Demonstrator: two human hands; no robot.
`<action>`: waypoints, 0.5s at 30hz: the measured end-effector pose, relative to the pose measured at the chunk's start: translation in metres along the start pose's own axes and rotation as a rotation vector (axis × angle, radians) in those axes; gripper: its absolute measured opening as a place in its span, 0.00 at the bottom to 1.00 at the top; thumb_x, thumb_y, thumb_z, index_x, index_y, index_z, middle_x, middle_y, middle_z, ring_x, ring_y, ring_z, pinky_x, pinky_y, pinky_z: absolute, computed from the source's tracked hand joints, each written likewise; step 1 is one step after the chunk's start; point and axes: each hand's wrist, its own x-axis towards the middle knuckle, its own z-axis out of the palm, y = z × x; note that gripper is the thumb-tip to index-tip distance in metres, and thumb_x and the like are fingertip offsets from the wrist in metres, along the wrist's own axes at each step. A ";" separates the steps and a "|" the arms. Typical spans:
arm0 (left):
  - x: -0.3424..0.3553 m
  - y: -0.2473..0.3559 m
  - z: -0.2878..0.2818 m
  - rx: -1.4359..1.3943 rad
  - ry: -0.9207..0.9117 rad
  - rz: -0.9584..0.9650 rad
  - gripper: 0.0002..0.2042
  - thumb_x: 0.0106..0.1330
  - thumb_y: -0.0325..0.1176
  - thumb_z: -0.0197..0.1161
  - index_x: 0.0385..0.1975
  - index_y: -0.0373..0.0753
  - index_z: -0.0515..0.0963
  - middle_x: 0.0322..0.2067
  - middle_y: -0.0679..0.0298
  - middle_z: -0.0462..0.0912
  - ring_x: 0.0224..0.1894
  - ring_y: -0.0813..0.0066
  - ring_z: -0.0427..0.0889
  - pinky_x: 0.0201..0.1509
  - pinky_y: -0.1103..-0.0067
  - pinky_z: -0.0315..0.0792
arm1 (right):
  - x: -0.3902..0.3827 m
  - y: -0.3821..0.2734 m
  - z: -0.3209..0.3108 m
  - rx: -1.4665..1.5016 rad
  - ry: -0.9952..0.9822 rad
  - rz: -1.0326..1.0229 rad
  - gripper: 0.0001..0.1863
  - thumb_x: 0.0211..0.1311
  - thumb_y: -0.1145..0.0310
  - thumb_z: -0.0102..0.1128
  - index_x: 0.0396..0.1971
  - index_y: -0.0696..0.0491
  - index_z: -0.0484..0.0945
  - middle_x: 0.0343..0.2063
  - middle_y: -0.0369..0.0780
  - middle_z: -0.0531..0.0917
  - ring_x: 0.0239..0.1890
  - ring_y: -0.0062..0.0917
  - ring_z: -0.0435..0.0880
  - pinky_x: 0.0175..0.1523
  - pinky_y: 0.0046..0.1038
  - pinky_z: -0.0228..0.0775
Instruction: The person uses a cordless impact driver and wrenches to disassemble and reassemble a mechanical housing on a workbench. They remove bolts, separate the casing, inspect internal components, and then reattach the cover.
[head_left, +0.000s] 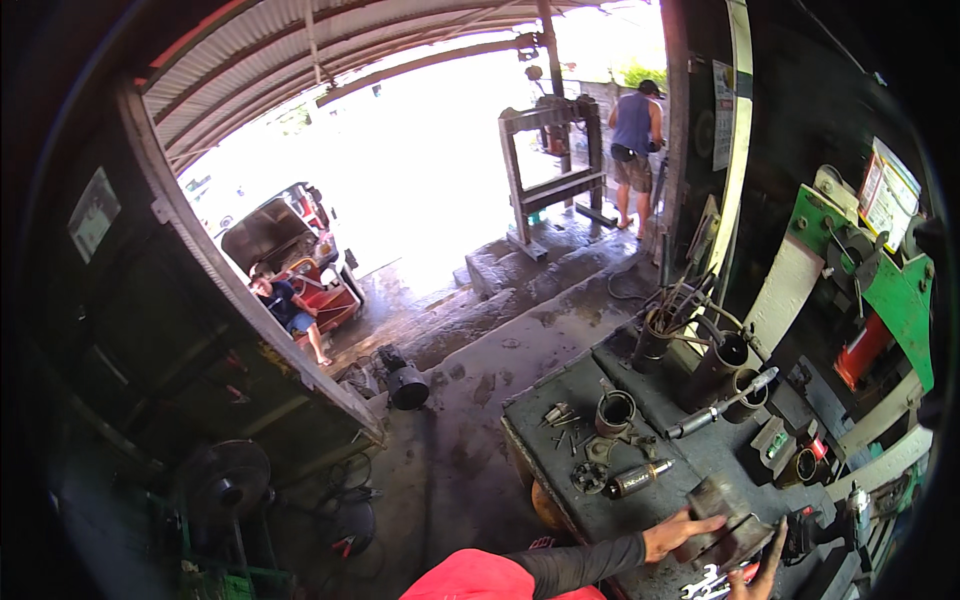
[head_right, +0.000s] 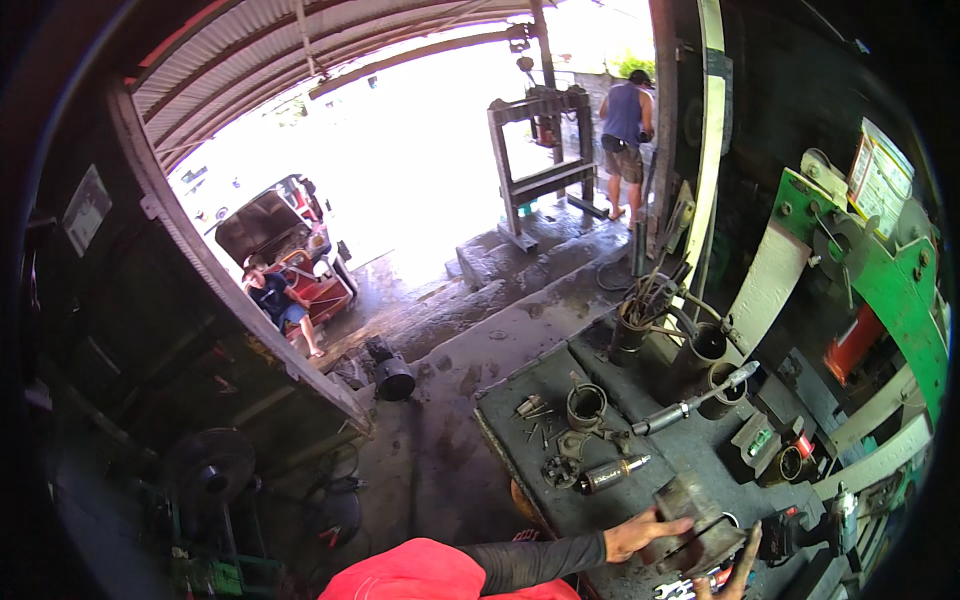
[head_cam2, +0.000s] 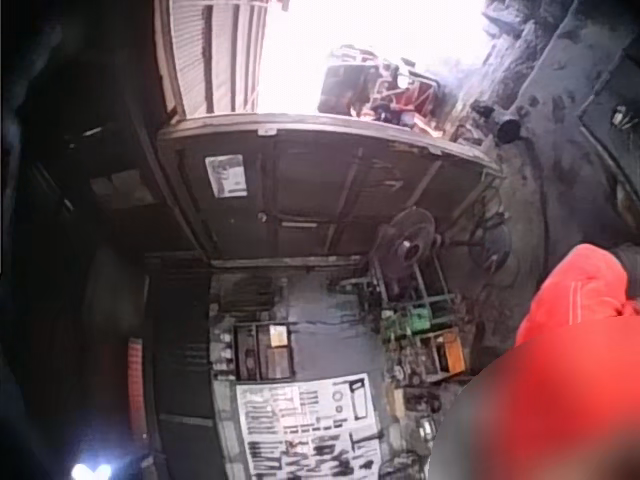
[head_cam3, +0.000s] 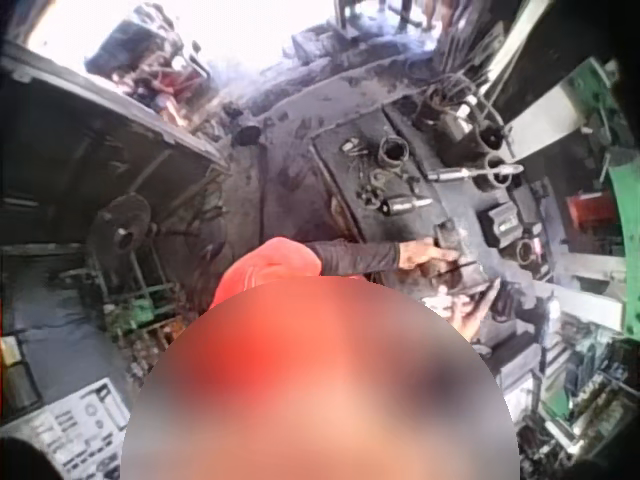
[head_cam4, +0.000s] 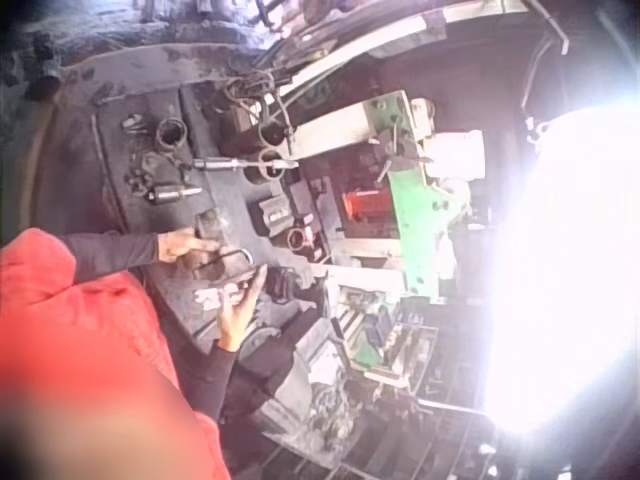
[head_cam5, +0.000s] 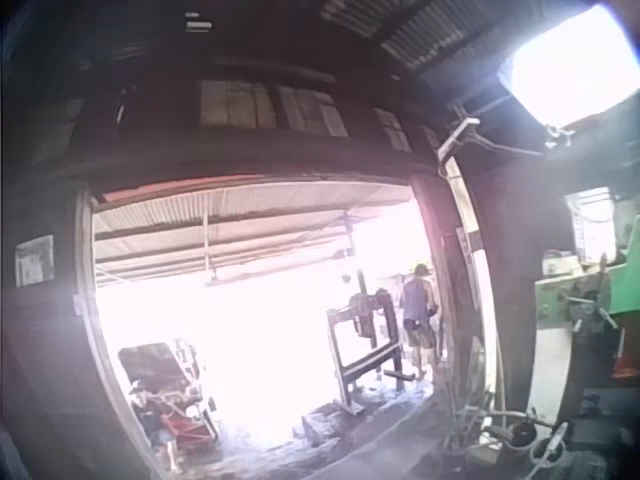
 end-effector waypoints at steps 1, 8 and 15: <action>0.004 0.012 0.008 0.080 0.044 0.023 0.40 0.66 0.51 0.74 0.71 0.36 0.64 0.62 0.62 0.77 0.64 0.72 0.74 0.70 0.73 0.67 | 0.002 0.005 -0.007 0.063 -0.009 -0.021 0.51 0.58 0.74 0.64 0.81 0.55 0.47 0.78 0.50 0.56 0.80 0.36 0.52 0.80 0.33 0.42; 0.021 0.050 0.046 0.756 0.195 0.348 0.60 0.50 0.56 0.82 0.74 0.24 0.53 0.66 0.45 0.72 0.68 0.54 0.72 0.75 0.70 0.61 | 0.011 0.062 -0.017 0.267 0.117 -0.071 0.47 0.61 0.67 0.72 0.78 0.57 0.57 0.75 0.50 0.64 0.76 0.36 0.61 0.79 0.38 0.50; 0.039 0.046 0.058 1.146 0.326 0.204 0.62 0.50 0.56 0.78 0.75 0.22 0.47 0.69 0.36 0.68 0.74 0.39 0.63 0.80 0.63 0.52 | 0.026 0.120 -0.005 0.530 0.160 -0.021 0.45 0.53 0.64 0.80 0.70 0.62 0.67 0.68 0.51 0.72 0.68 0.37 0.72 0.72 0.39 0.63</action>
